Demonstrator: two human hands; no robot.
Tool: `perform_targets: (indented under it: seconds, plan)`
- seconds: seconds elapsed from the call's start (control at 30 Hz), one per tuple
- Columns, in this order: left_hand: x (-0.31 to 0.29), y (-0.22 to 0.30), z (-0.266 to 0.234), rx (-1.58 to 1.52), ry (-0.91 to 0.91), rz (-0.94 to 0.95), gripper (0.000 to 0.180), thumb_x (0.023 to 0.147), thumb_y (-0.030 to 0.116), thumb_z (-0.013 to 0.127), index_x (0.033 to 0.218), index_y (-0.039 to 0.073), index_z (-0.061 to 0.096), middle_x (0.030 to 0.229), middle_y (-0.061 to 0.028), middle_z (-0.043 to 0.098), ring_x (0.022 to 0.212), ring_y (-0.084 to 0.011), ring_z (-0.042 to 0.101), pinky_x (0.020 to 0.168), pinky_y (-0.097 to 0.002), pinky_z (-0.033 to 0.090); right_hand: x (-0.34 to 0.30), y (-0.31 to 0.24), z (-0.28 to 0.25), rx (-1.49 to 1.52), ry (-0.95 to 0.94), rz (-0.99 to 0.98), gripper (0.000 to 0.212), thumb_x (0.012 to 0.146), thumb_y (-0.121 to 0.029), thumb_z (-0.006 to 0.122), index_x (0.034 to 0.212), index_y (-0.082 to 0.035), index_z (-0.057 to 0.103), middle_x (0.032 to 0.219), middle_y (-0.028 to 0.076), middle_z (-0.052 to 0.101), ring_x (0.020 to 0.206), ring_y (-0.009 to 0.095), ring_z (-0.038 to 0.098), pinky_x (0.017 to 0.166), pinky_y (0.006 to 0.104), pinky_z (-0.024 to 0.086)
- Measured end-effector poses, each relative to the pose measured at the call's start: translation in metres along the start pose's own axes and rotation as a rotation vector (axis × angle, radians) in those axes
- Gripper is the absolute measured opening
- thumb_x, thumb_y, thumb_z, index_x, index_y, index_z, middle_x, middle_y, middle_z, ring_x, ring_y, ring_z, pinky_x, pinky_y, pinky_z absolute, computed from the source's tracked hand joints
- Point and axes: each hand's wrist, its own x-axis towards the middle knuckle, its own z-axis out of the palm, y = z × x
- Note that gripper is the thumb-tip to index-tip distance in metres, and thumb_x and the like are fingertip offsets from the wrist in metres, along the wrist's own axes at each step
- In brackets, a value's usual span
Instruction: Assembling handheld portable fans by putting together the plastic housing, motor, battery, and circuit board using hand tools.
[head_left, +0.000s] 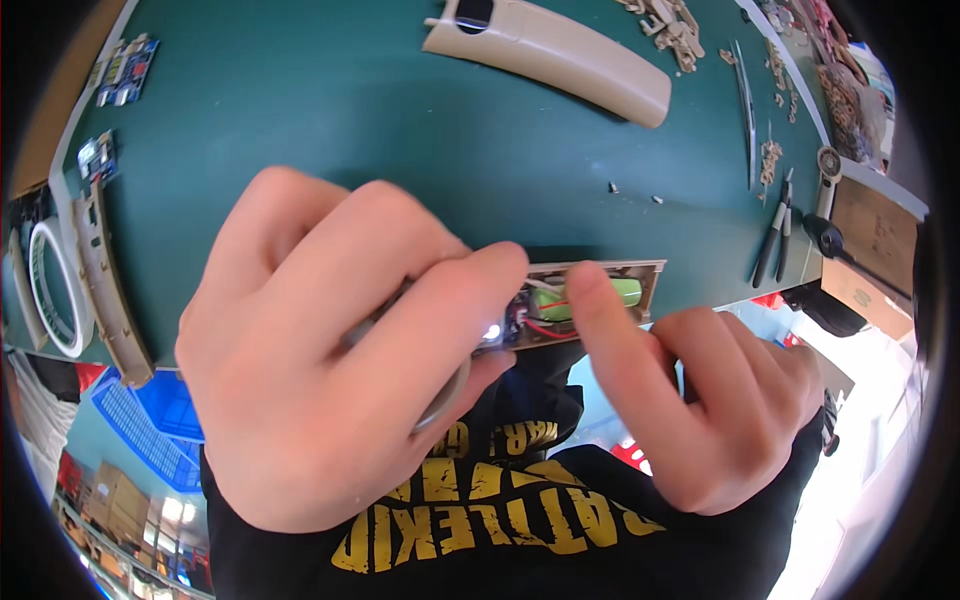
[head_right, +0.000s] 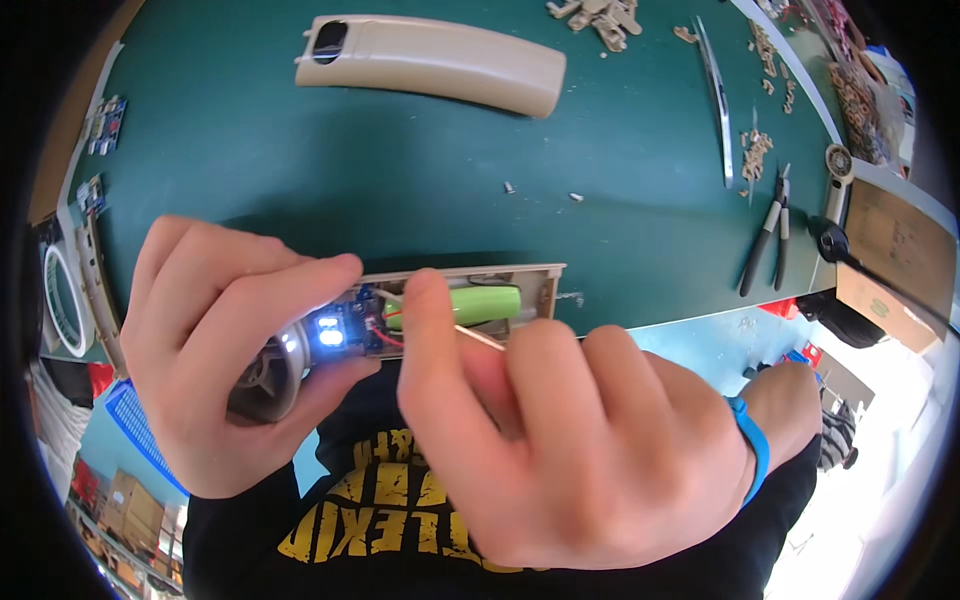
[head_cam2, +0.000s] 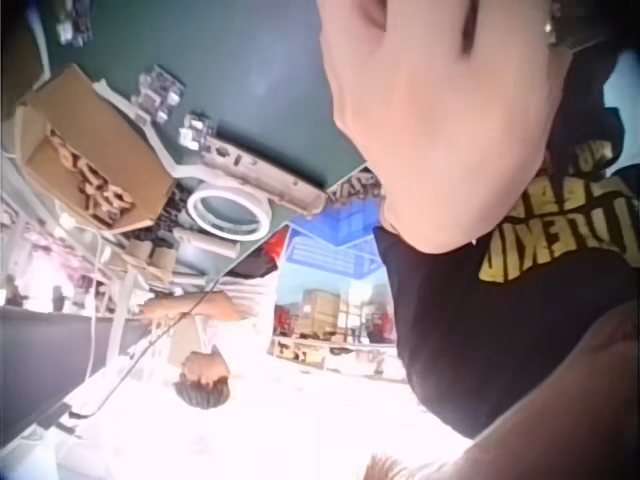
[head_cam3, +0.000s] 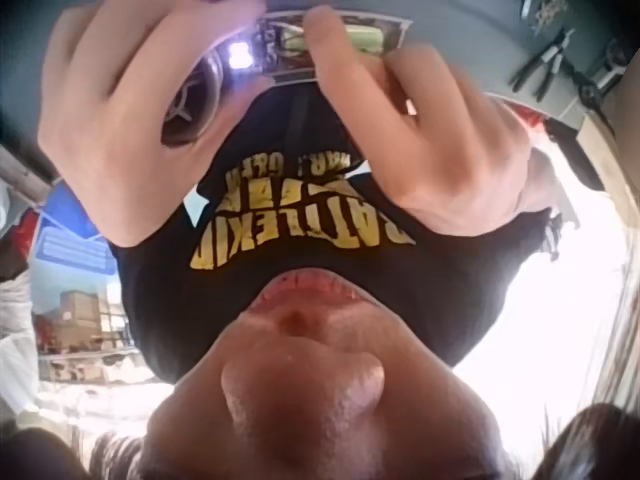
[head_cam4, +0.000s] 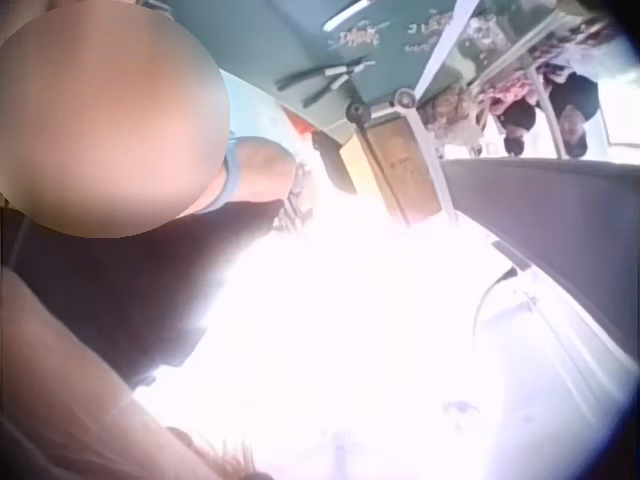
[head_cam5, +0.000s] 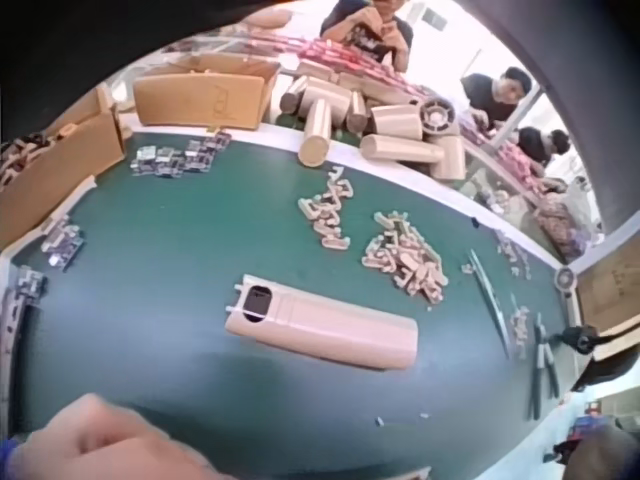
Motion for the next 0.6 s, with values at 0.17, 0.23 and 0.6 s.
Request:
perform_targets:
  seconds: [0.17, 0.23, 0.6]
  plan:
    - [0.002, 0.009, -0.001, -0.028, 0.039, 0.061, 0.053, 0.045, 0.004, 0.083, 0.097, 0.007, 0.071, 0.086, -0.0072, 0.061, 0.079, -0.0257, 0.055, 0.065, -0.0341, 0.045, -0.012, 0.006, 0.005, -0.042, 0.146, -0.027, 0.052, 0.059, -0.001, 0.066, 0.110, -0.009, 0.072, 0.060, -0.004, 0.035, 0.047, 0.006, 0.038, 0.042, 0.0272, 0.019]
    - [0.006, 0.009, 0.002, -0.003, -0.005, 0.027, 0.052, 0.046, 0.004, 0.083, 0.097, 0.006, 0.070, 0.086, -0.0077, 0.061, 0.081, -0.0265, 0.055, 0.068, -0.0347, 0.045, -0.015, 0.015, 0.021, 0.021, 0.189, -0.131, 0.051, 0.062, 0.000, 0.066, 0.112, -0.009, 0.071, 0.061, -0.005, 0.035, 0.046, 0.006, 0.039, 0.039, 0.0265, 0.027]
    - [0.003, 0.016, -0.001, 0.028, 0.051, 0.041, 0.044, 0.053, 0.006, 0.083, 0.094, 0.012, 0.070, 0.084, -0.0021, 0.059, 0.076, -0.0237, 0.053, 0.065, -0.0338, 0.047, -0.029, 0.093, 0.080, 0.374, 0.441, 0.379, 0.026, 0.089, 0.001, 0.057, 0.113, -0.004, 0.064, 0.093, 0.014, 0.060, 0.076, 0.028, 0.056, 0.070, 0.0338, 0.047]
